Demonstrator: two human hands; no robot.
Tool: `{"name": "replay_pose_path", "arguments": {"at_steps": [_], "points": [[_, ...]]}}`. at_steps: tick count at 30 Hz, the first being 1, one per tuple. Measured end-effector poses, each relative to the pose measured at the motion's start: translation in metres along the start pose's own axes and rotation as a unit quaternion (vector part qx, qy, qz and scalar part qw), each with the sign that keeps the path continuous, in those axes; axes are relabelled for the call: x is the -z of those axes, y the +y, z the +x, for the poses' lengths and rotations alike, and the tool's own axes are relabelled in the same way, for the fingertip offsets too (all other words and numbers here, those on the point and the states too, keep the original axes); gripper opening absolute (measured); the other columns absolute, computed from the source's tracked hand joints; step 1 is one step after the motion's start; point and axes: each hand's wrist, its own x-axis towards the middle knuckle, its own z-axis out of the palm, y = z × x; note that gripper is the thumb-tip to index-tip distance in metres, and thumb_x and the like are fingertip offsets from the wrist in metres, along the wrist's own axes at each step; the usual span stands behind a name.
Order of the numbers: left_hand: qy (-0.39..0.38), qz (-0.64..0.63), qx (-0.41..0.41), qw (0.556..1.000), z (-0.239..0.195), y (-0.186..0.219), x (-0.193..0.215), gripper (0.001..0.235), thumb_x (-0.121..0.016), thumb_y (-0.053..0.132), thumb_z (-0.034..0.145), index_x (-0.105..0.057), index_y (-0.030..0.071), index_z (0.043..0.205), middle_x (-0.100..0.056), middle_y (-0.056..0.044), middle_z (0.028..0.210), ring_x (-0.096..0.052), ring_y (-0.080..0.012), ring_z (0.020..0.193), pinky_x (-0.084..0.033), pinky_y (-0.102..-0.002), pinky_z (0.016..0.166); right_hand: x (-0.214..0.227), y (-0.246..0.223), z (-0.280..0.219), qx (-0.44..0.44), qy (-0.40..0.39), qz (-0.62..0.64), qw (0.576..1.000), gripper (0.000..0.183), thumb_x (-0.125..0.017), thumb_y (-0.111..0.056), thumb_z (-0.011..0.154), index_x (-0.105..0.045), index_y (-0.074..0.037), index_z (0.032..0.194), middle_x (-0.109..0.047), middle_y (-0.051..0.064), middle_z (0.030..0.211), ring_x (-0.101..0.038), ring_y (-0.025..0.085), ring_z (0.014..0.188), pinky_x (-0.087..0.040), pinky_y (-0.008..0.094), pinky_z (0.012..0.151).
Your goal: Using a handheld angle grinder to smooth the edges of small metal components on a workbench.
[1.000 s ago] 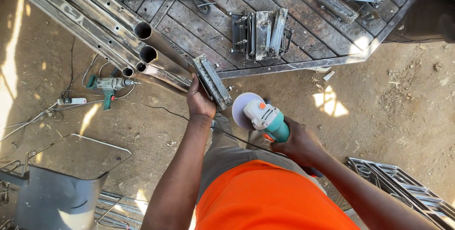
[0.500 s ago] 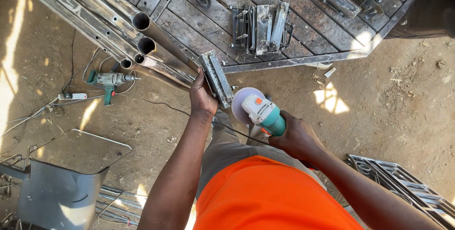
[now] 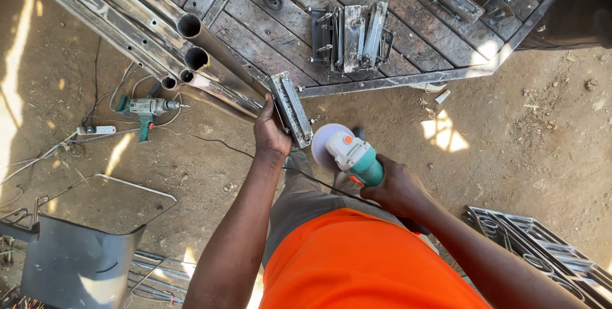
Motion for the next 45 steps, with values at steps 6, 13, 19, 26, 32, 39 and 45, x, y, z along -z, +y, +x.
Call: {"name": "replay_pose_path", "arguments": {"at_steps": [6,13,19,26,32,39,45], "points": [[0.006,-0.007,0.002,1.0,-0.002,0.002,0.003,0.033,-0.075,0.041,0.092,-0.075,0.017,0.114,-0.077,-0.011,0.114,-0.073,-0.0247,0.105,-0.058,-0.044,0.098,-0.008,0.007,0.006,-0.007,0.004,-0.018,1.0,0.071,-0.087,-0.046,0.064,-0.065,-0.017,0.126,-0.074,0.015,0.115,-0.067,0.044,0.117,-0.053,0.055,0.093],[-0.012,0.0,-0.007,1.0,0.008,-0.001,0.009,0.03,-0.073,0.038,0.093,-0.075,0.017,0.115,-0.077,-0.009,0.113,-0.073,-0.0235,0.104,-0.059,-0.042,0.097,-0.003,-0.008,-0.001,0.0,0.002,-0.025,1.0,0.07,-0.085,-0.044,0.067,-0.064,-0.013,0.126,-0.073,0.017,0.115,-0.067,0.045,0.116,-0.053,0.056,0.092],[-0.004,-0.006,-0.005,1.0,0.003,0.0,0.005,0.029,-0.074,0.038,0.093,-0.075,0.018,0.114,-0.077,-0.008,0.112,-0.074,-0.0219,0.101,-0.06,-0.041,0.095,-0.006,-0.002,0.003,-0.009,-0.001,-0.021,1.0,0.071,-0.085,-0.044,0.065,-0.064,-0.014,0.126,-0.074,0.017,0.114,-0.067,0.045,0.116,-0.053,0.056,0.093],[-0.009,0.012,0.024,1.0,0.008,0.0,0.006,0.03,-0.072,0.042,0.094,-0.075,0.02,0.114,-0.077,-0.007,0.113,-0.073,-0.0219,0.105,-0.058,-0.041,0.098,-0.005,-0.001,0.008,-0.013,0.002,-0.001,1.0,0.07,-0.084,-0.037,0.063,-0.065,-0.014,0.127,-0.073,0.017,0.113,-0.067,0.045,0.115,-0.053,0.056,0.092],[-0.012,0.006,0.027,1.0,0.008,0.002,-0.004,0.033,-0.073,0.043,0.093,-0.073,0.02,0.115,-0.076,-0.009,0.115,-0.071,-0.0233,0.108,-0.057,-0.042,0.1,0.0,-0.013,-0.001,-0.01,0.006,0.074,0.997,0.064,-0.081,-0.027,0.063,-0.066,-0.011,0.123,-0.073,0.02,0.109,-0.068,0.048,0.111,-0.051,0.058,0.091],[-0.017,0.024,0.0,1.0,0.014,0.009,-0.001,0.027,-0.074,0.04,0.094,-0.073,0.023,0.114,-0.076,-0.01,0.113,-0.072,-0.026,0.107,-0.058,-0.044,0.099,0.004,-0.012,-0.007,0.004,-0.03,0.163,0.986,0.051,-0.081,-0.013,0.061,-0.069,-0.006,0.111,-0.071,0.017,0.091,-0.072,0.034,0.075,-0.056,0.049,0.071],[-0.022,0.033,-0.013,0.999,0.006,0.014,-0.001,0.025,-0.073,0.039,0.095,-0.073,0.022,0.113,-0.076,-0.012,0.111,-0.071,-0.0269,0.106,-0.059,-0.046,0.097,0.01,-0.01,-0.005,0.033,-0.033,0.138,0.989,0.048,-0.083,-0.014,0.064,-0.069,-0.005,0.109,-0.069,0.018,0.088,-0.071,0.037,0.074,-0.054,0.051,0.065]]}}
